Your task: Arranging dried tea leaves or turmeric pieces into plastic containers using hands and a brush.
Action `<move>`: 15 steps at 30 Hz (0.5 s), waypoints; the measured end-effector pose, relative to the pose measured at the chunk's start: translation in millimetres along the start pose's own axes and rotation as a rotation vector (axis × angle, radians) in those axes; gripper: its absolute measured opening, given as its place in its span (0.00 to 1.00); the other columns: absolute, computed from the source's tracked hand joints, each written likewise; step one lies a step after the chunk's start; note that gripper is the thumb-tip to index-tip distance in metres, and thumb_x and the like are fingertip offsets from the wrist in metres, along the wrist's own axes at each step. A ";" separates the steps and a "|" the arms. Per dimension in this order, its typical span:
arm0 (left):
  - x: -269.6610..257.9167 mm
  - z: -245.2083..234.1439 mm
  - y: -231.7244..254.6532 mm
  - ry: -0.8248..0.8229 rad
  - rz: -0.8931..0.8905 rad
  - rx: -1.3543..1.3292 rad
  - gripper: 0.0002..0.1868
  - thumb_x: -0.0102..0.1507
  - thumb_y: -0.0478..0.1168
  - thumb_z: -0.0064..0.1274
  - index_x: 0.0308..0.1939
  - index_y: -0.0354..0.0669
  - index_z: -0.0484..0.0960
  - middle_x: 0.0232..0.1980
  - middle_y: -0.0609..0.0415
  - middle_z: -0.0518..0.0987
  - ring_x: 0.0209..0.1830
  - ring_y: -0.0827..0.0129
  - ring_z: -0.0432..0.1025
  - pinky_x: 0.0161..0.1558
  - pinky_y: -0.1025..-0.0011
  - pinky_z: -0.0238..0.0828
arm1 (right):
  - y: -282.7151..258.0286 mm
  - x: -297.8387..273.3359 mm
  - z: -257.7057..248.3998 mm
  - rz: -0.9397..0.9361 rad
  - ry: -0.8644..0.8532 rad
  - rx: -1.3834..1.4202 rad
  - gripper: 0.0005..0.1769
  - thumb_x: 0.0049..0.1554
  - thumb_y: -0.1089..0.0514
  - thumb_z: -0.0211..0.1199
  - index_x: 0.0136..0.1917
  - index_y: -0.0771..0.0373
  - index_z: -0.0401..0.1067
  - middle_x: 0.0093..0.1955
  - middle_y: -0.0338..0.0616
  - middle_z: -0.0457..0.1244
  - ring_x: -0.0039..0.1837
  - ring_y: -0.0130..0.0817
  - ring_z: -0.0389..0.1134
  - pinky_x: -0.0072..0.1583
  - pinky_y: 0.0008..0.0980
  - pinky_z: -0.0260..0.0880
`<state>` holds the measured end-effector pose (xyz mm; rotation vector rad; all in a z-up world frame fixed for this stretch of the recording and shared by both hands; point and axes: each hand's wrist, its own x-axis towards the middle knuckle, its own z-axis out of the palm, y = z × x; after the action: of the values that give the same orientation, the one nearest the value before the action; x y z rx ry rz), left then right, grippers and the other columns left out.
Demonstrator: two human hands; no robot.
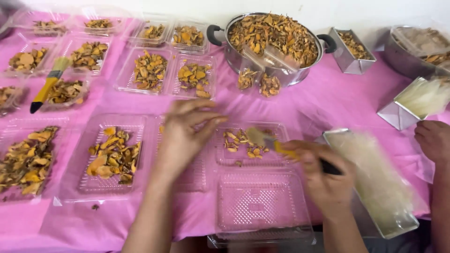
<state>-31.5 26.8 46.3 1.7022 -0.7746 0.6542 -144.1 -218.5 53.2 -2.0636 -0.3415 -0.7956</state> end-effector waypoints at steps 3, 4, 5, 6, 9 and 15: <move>1.0 -23.6 -0.4 -0.344 -0.340 0.856 0.09 0.62 0.46 0.59 0.42 0.50 0.89 0.61 0.57 0.81 0.59 0.50 0.68 0.56 0.43 0.63 | 9.3 -5.2 -10.0 -0.055 0.237 0.208 0.16 0.68 0.52 0.53 0.50 0.68 0.70 0.51 0.57 0.70 0.41 0.42 0.76 0.46 0.33 0.83; 4.1 -20.6 -7.5 -0.573 -0.557 0.972 0.15 0.64 0.43 0.47 0.49 0.47 0.85 0.62 0.51 0.78 0.65 0.46 0.64 0.61 0.39 0.57 | 9.9 -5.4 -11.7 -0.107 0.285 0.170 0.17 0.69 0.52 0.52 0.49 0.70 0.67 0.50 0.62 0.69 0.40 0.47 0.75 0.45 0.36 0.82; 5.0 -19.2 -13.5 -0.795 -0.785 1.083 0.21 0.65 0.40 0.36 0.57 0.45 0.81 0.63 0.46 0.76 0.70 0.42 0.60 0.66 0.34 0.51 | 10.9 -5.6 -12.7 -0.162 0.327 0.140 0.19 0.70 0.51 0.50 0.48 0.72 0.64 0.49 0.68 0.67 0.39 0.51 0.74 0.44 0.39 0.81; -9.8 0.0 -27.9 -0.794 -0.795 1.084 0.21 0.65 0.40 0.36 0.57 0.45 0.81 0.63 0.46 0.76 0.70 0.42 0.60 0.66 0.34 0.51 | 13.3 -8.8 -15.9 -0.160 0.320 0.145 0.19 0.70 0.51 0.50 0.48 0.72 0.64 0.49 0.68 0.67 0.39 0.51 0.74 0.44 0.39 0.81; -29.1 45.5 -48.6 -0.368 0.023 1.323 0.15 0.56 0.39 0.46 0.41 0.36 0.84 0.40 0.41 0.84 0.39 0.40 0.77 0.42 0.35 0.72 | 23.3 -8.1 -24.8 -0.164 0.351 0.156 0.18 0.72 0.50 0.52 0.50 0.69 0.65 0.49 0.62 0.66 0.53 0.56 0.76 0.53 0.48 0.85; -47.7 83.6 -64.7 -0.539 0.015 1.055 0.29 0.66 0.67 0.48 0.32 0.49 0.88 0.36 0.56 0.84 0.50 0.58 0.75 0.57 0.48 0.64 | 32.7 -8.9 -41.0 -0.237 0.406 0.066 0.24 0.76 0.49 0.50 0.51 0.75 0.60 0.42 0.61 0.60 0.52 0.62 0.74 0.47 0.53 0.85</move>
<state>-8.6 -34.2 -49.6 2.9188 -0.8669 0.6641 -151.1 -270.4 43.6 -1.7661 -0.3808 -1.3016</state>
